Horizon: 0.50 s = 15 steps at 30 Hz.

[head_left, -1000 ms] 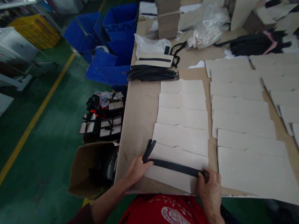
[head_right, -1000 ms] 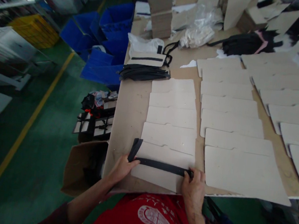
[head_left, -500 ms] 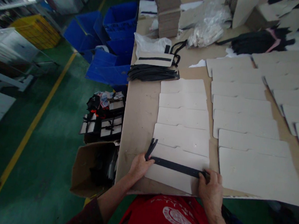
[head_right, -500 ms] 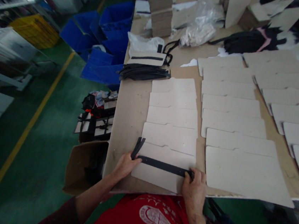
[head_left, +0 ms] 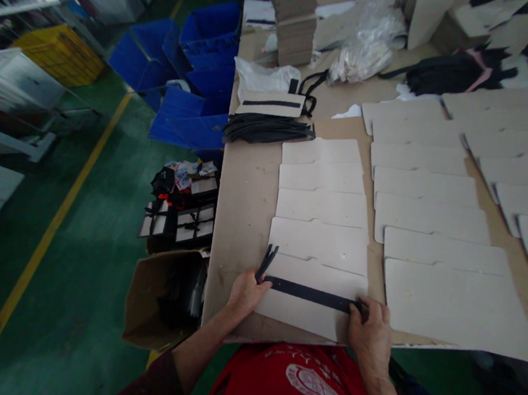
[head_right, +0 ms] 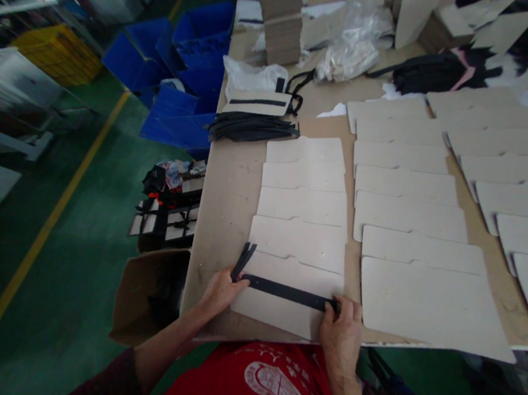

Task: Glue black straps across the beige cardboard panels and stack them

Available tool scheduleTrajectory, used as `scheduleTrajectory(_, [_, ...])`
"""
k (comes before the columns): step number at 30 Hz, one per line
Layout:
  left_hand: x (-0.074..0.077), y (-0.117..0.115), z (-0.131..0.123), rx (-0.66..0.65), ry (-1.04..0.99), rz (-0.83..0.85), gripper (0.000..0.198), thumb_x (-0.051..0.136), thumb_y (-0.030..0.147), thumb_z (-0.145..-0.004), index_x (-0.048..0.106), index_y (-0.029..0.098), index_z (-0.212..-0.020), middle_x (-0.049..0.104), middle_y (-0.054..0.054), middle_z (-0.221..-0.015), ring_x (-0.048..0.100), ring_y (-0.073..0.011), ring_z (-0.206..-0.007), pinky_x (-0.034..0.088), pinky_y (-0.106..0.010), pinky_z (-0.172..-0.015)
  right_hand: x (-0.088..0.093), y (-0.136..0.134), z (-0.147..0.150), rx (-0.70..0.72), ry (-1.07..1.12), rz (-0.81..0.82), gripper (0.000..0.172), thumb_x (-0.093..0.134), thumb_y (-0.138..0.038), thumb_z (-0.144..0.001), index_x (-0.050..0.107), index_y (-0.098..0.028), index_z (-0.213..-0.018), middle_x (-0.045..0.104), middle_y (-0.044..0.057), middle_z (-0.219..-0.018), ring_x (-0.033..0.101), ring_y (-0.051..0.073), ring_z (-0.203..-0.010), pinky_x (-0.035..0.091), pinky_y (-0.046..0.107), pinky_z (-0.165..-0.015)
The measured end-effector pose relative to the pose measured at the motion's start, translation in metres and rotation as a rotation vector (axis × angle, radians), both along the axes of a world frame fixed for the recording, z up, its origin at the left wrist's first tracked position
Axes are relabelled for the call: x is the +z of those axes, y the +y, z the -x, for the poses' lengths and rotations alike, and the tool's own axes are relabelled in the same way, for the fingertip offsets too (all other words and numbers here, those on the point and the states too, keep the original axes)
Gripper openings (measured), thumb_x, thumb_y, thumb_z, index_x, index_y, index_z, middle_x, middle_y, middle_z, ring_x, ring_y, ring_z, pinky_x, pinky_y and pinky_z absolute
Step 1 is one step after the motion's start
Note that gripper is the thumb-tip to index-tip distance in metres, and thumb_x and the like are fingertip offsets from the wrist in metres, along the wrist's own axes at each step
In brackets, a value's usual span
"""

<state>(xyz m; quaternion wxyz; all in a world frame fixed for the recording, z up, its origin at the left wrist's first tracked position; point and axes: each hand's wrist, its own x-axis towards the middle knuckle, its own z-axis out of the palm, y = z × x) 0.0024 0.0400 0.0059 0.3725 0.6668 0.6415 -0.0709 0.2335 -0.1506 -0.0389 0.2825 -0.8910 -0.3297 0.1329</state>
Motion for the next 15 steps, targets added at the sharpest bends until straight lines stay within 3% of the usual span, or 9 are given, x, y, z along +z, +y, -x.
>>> scheduleTrajectory(3, [-0.001, -0.001, -0.001, -0.004, 0.009, -0.029, 0.02, 0.072, 0.028, -0.077, 0.07, 0.016, -0.093, 0.073, -0.006, -0.085, 0.068, -0.02, -0.082, 0.042, -0.025, -0.069, 0.001, 0.0, 0.0, 0.005, 0.0, -0.018, 0.032, 0.049, -0.042, -0.087, 0.059, -0.016, -0.103, 0.057, 0.015, -0.103, 0.056, 0.029, -0.089, 0.049, 0.045, -0.083])
scheduleTrajectory(7, [-0.003, -0.005, -0.007, -0.02, 0.029, -0.097, 0.036, 0.072, 0.024, -0.078, 0.064, 0.015, -0.112, 0.071, -0.009, -0.106, 0.067, -0.0211, -0.096, 0.044, -0.026, -0.078, 0.005, 0.001, 0.0, -0.007, 0.01, 0.0, 0.029, 0.049, -0.038, -0.087, 0.061, -0.017, -0.101, 0.057, 0.014, -0.101, 0.056, 0.028, -0.089, 0.048, 0.045, -0.083])
scheduleTrajectory(12, [-0.001, -0.013, -0.005, -0.134, 0.03, -0.088, 0.014, 0.058, 0.02, -0.091, 0.067, 0.016, -0.1, 0.07, -0.01, -0.103, 0.065, -0.0227, -0.101, 0.044, -0.028, -0.088, 0.008, 0.009, 0.005, 0.047, 0.158, 0.047, 0.025, 0.044, -0.03, -0.088, 0.065, -0.019, -0.094, 0.061, 0.012, -0.096, 0.059, 0.027, -0.09, 0.047, 0.044, -0.087])
scheduleTrajectory(15, [0.006, -0.012, -0.018, -0.165, 0.005, -0.092, 0.012, 0.055, 0.017, -0.093, 0.066, 0.015, -0.096, 0.069, -0.009, -0.098, 0.065, -0.0217, -0.095, 0.047, -0.032, -0.088, 0.024, 0.018, 0.008, 0.015, 0.128, 0.04, 0.023, 0.045, -0.025, -0.087, 0.067, -0.019, -0.091, 0.065, 0.01, -0.092, 0.062, 0.026, -0.086, 0.05, 0.042, -0.083])
